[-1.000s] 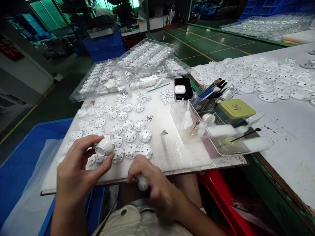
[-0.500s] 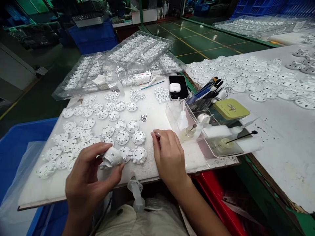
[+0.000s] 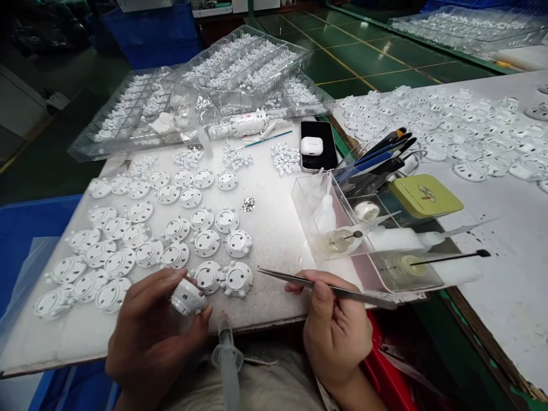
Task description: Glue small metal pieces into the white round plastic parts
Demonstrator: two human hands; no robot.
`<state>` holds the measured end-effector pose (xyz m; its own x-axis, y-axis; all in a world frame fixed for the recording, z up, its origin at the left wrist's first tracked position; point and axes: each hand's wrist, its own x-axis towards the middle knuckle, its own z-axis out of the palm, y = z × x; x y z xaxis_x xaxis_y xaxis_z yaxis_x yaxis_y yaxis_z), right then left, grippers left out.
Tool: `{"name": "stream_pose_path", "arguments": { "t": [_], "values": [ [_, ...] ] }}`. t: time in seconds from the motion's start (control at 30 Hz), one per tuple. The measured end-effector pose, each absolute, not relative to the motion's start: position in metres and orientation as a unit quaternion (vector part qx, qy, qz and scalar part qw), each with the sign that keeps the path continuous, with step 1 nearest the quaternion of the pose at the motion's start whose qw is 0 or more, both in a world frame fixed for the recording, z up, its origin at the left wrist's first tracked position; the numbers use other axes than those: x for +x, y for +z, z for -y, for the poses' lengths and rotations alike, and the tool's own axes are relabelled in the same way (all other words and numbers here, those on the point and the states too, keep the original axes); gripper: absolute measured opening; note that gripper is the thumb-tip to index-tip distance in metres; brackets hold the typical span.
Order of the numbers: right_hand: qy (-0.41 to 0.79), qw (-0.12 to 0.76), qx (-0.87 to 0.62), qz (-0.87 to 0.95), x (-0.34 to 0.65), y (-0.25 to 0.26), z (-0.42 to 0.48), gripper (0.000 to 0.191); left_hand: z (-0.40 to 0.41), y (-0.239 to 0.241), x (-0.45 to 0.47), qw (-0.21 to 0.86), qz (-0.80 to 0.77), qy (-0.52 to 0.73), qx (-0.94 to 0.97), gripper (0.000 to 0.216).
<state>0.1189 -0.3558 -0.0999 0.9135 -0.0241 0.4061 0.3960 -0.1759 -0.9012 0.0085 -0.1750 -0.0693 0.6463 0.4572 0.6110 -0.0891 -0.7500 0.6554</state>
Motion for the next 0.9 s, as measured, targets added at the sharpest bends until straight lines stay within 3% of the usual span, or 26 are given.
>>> {"name": "stream_pose_path", "arguments": {
  "t": [0.3,0.9],
  "values": [
    [-0.126,0.559,-0.806,0.146,0.119,-0.093,0.358,0.016,0.175,-0.070,0.009,0.360,-0.099,0.399,0.838,0.065],
    [-0.137,0.550,-0.810,0.155,0.120,-0.090,0.356,0.016,0.175,-0.071,0.011,0.341,-0.088,0.406,0.843,0.063]
  ]
}}
